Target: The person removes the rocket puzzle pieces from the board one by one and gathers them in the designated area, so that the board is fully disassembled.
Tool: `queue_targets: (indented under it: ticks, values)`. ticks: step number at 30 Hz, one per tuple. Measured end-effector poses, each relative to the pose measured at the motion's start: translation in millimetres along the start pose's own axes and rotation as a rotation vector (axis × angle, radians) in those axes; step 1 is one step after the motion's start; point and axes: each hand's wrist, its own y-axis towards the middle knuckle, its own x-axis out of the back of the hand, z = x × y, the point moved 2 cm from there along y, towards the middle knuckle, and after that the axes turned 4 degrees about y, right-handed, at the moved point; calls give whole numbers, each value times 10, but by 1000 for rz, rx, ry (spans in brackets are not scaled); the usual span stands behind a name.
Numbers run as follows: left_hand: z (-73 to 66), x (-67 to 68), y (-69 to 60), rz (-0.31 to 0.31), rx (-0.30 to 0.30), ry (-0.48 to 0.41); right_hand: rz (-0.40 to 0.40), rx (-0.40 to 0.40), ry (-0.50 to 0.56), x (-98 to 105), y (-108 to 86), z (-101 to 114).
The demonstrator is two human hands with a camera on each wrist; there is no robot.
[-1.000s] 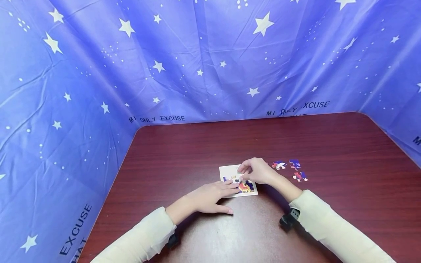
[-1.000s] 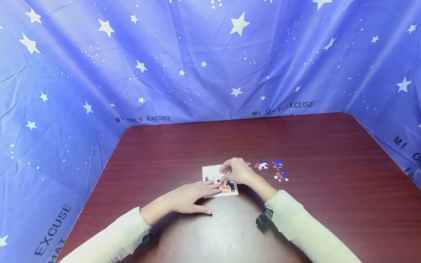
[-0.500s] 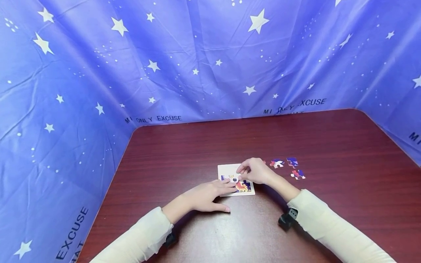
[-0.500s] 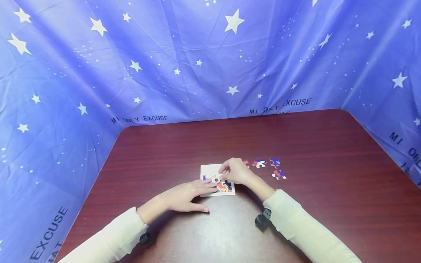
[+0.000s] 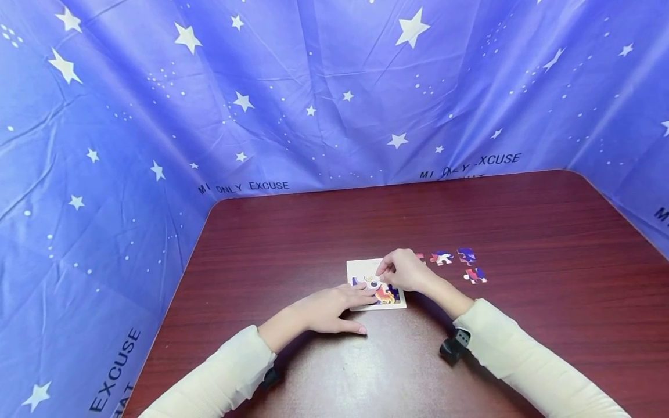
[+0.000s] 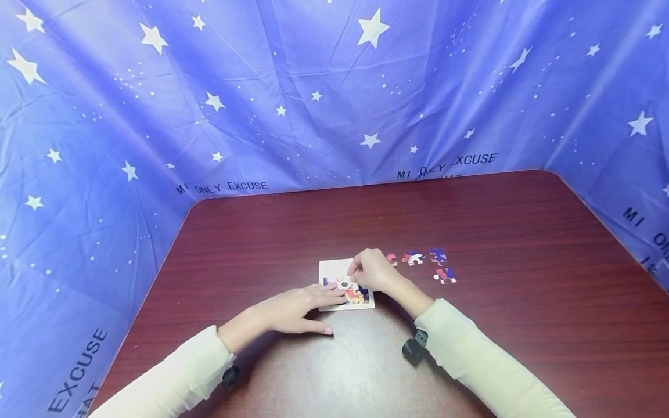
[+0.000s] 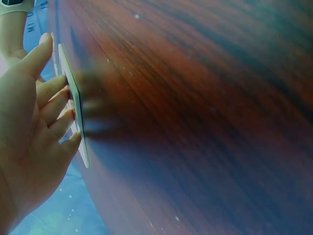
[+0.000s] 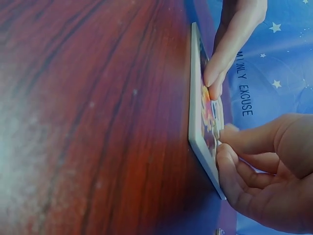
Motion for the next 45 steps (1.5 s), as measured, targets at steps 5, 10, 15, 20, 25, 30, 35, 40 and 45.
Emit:
queue_targets:
  ticks: [5, 10, 15, 20, 25, 30, 35, 40, 45]
  values:
    - [14, 3, 8, 10, 4, 8, 1, -29, 19, 0, 21, 20]
    - [17, 6, -3, 6, 3, 19, 4, -84, 81, -18, 40, 29]
    - [22, 4, -9, 2, 7, 25, 4, -162, 195, -33, 49, 2]
    - [24, 7, 0, 3, 5, 25, 28, -253, 372, -65, 64, -51]
    - [23, -4, 8, 11, 8, 31, 28, -311, 431, -84, 65, -62]
    - [15, -17, -2, 7, 14, 38, 8, -321, 396, -89, 65, -48]
    - [10, -10, -9, 7, 18, 40, 3, -325, 400, -86, 67, -34]
    - [17, -17, -6, 6, 20, 43, -11, -340, 403, -82, 74, -34]
    - [12, -12, -2, 10, 24, 45, -33, -339, 369, -31, 102, -45]
